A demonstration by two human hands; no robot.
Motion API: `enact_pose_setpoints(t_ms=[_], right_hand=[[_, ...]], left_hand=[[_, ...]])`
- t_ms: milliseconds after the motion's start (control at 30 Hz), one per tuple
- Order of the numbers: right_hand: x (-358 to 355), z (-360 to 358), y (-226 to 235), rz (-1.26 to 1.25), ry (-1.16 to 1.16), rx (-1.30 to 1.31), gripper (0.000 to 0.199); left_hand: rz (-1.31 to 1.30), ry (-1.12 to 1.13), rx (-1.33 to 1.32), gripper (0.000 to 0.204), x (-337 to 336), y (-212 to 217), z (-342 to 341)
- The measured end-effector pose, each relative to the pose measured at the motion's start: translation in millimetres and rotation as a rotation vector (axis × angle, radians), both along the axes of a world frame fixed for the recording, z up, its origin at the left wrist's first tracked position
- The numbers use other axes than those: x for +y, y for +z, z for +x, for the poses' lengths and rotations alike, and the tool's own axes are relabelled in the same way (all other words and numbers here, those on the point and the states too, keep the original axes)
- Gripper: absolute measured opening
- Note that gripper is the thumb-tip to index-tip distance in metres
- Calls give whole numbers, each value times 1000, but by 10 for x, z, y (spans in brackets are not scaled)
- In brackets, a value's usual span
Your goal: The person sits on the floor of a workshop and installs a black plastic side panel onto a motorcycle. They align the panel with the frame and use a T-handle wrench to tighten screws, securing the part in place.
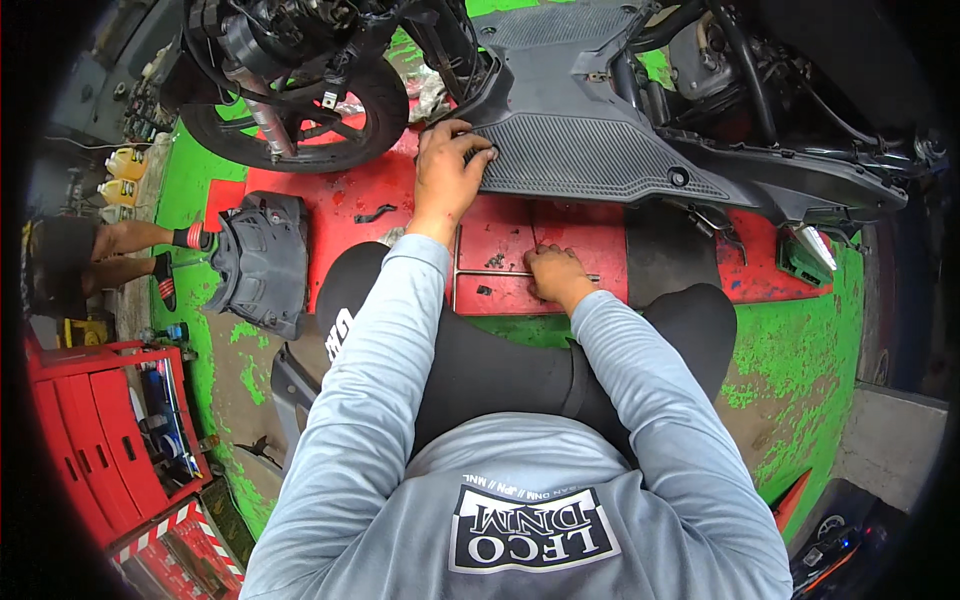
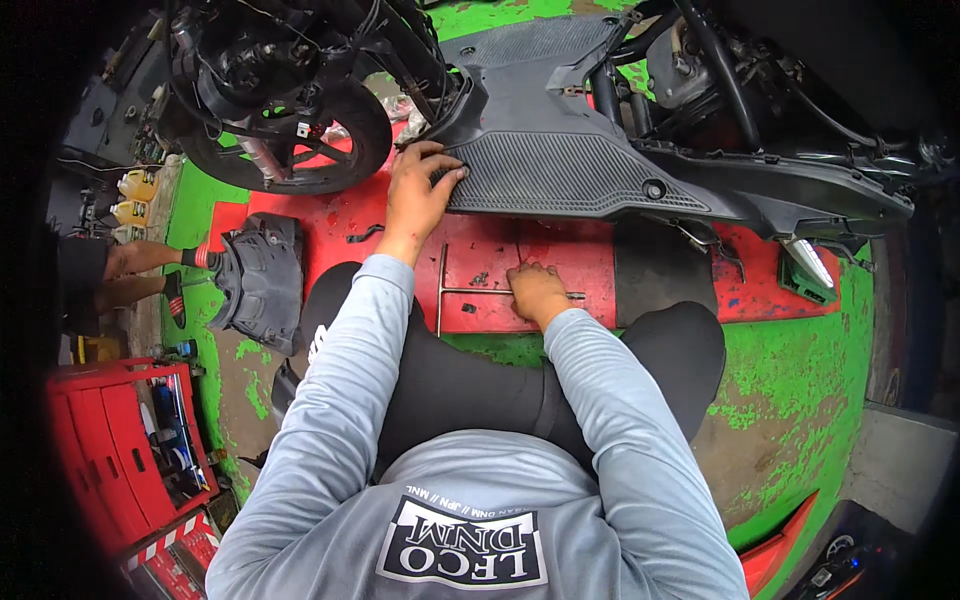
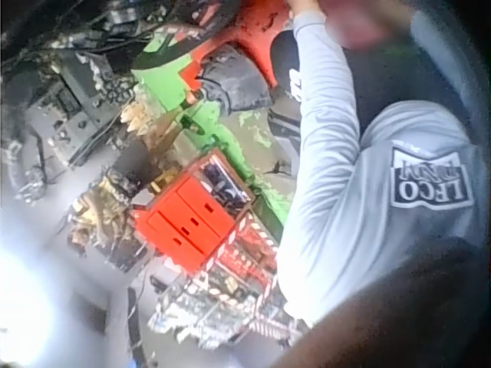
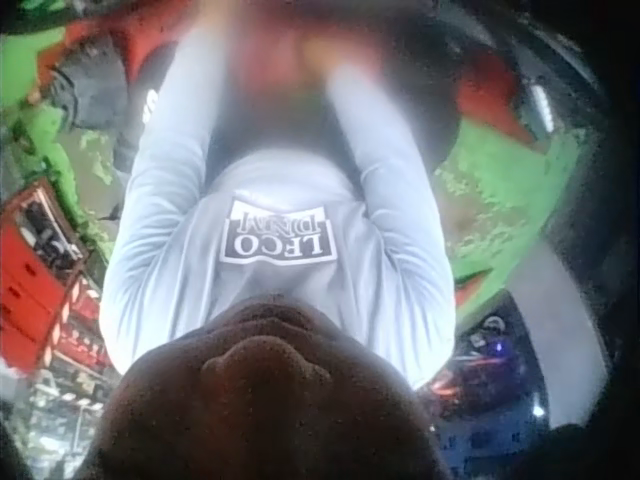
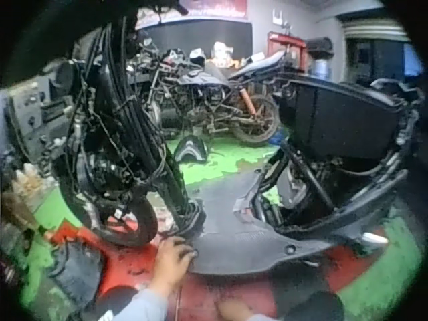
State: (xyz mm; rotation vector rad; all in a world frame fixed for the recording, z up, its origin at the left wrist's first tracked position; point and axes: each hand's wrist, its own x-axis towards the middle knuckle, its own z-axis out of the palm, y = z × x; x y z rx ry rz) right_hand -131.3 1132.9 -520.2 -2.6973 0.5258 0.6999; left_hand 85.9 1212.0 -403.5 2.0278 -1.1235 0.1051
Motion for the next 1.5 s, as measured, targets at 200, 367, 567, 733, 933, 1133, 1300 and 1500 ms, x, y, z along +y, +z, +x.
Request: enact_pose_setpoints(t_ms=[200,367,567,733,933,1133,1300,1500], right_hand=[[56,52,181,20,-2,-115,50],[51,122,43,94,-83,-228,40],[93,280,-257,148,-152,-383,27],[196,464,-449,99,-202,-344,28],[191,506,-449,75,-290,-363,26],[173,407,92,248,-330,-463,24],[-18,320,1303,370,48,-499,20],[-867,622,2496,264,-98,-684,18]], left_hand=[[-34,-28,-63,31,0,-60,73],[-7,36,-43,21,-24,-7,0],[4,-83,-143,18,13,-92,84],[-31,-16,6,23,-9,64,6],[5,-28,-15,16,20,81,24],[11,-69,-30,19,42,60,75],[5,19,22,17,33,147,30],[47,-31,63,19,8,116,55]])
